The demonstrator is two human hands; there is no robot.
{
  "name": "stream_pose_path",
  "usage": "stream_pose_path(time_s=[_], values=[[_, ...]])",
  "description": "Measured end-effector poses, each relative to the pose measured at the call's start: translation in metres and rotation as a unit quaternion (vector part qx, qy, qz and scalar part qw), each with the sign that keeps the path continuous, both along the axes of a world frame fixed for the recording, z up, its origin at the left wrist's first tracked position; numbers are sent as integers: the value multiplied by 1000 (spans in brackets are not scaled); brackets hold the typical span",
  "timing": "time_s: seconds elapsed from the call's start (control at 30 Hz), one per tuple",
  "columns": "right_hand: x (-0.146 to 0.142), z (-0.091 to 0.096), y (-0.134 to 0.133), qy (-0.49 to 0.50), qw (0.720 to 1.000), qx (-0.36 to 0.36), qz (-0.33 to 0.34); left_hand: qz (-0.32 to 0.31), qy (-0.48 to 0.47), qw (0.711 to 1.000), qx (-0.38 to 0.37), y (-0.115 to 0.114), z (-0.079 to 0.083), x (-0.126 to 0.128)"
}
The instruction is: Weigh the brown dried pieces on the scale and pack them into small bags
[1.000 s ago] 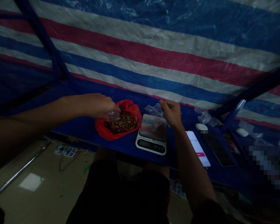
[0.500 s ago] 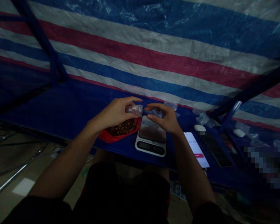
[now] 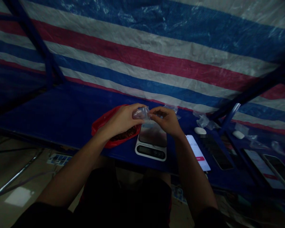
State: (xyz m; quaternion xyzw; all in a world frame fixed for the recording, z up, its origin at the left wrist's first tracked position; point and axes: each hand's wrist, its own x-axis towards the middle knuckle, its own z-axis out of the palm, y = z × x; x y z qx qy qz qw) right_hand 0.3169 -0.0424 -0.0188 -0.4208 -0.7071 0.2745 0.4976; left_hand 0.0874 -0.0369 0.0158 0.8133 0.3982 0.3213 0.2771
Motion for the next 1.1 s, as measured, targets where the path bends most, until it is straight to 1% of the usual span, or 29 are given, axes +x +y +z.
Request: stream_pose_path(time_s=[0.1, 0.13, 0.2, 0.27, 0.33, 0.37, 0.43, 0.5, 0.6, 0.67, 0.73, 0.87, 0.97, 1.1], values=[[9, -4, 8, 59, 998, -14, -20, 9, -19, 999, -29, 5, -4, -13], [14, -5, 11, 81, 996, -8, -39, 14, -20, 999, -36, 6, -6, -20], [23, -7, 17, 109, 988, 20, -110, 34, 5, 999, -41, 6, -10, -36], [33, -9, 22, 103, 972, 57, -202, 60, 77, 995, -34, 2, -14, -53], [42, -12, 26, 71, 955, 80, -278, 63, 168, 983, -33, -4, -19, -66], [45, -13, 27, 50, 947, 85, -306, 61, 207, 976, -20, -7, -22, -71], [49, -18, 30, 5, 937, 84, -338, 52, 263, 963, 15, -13, -28, -76], [51, -25, 32, -43, 938, 77, -335, 43, 297, 953, 35, -16, -32, -75], [52, -33, 35, -93, 947, 60, -301, 44, 333, 941, 32, -18, -34, -68], [52, -35, 36, -94, 948, 49, -301, 39, 350, 935, 30, -17, -32, -63], [52, -35, 36, -78, 945, 41, -314, 27, 360, 932, 25, -17, -29, -58], [52, -34, 35, -59, 946, 28, -318, 12, 348, 937, 16, -14, -25, -55], [51, -35, 35, -54, 948, 26, -312, -6, 325, 946, 7, -10, -26, -54], [48, -37, 34, -44, 954, 31, -294, -3, 286, 958, 1, -2, -29, -56]])
